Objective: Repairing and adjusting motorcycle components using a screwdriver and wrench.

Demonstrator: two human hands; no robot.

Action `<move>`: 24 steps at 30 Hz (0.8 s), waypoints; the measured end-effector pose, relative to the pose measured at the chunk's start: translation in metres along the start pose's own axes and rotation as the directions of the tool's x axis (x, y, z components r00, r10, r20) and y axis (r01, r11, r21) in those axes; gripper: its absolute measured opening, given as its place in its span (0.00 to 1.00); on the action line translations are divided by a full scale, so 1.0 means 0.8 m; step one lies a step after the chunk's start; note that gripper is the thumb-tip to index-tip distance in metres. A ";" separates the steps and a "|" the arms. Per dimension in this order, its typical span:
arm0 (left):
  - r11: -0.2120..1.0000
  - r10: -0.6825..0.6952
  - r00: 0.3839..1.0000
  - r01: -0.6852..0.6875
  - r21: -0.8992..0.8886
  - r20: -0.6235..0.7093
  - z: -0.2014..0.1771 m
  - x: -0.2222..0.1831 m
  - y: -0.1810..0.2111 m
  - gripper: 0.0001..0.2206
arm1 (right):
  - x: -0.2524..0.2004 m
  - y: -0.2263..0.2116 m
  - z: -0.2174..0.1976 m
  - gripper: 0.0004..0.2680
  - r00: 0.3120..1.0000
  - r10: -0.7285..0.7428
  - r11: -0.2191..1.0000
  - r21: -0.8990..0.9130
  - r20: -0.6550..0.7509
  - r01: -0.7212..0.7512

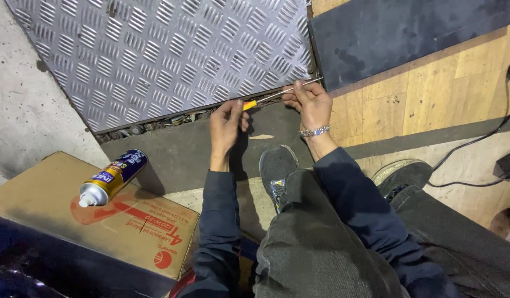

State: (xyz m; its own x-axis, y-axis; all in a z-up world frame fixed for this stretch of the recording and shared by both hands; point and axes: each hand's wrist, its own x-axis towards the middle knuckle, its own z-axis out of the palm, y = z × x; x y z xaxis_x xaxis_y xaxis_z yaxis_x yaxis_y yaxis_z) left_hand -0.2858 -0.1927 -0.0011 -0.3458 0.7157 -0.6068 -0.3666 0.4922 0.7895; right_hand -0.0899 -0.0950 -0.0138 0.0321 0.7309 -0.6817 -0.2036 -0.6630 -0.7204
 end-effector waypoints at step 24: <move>0.836 0.337 0.907 -0.412 0.362 0.254 0.003 0.010 0.043 0.09 | 0.007 -0.047 -0.071 0.15 0.910 -0.089 0.987 -0.158 -0.404 0.027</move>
State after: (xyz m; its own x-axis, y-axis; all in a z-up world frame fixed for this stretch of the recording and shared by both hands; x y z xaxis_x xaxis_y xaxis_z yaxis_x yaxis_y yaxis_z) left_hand -0.2989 -0.1687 0.0215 -0.2180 0.9405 -0.2605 0.1483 0.2958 0.9437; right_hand -0.0263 -0.0754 0.0022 0.4427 0.6590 -0.6080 -0.0457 -0.6606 -0.7493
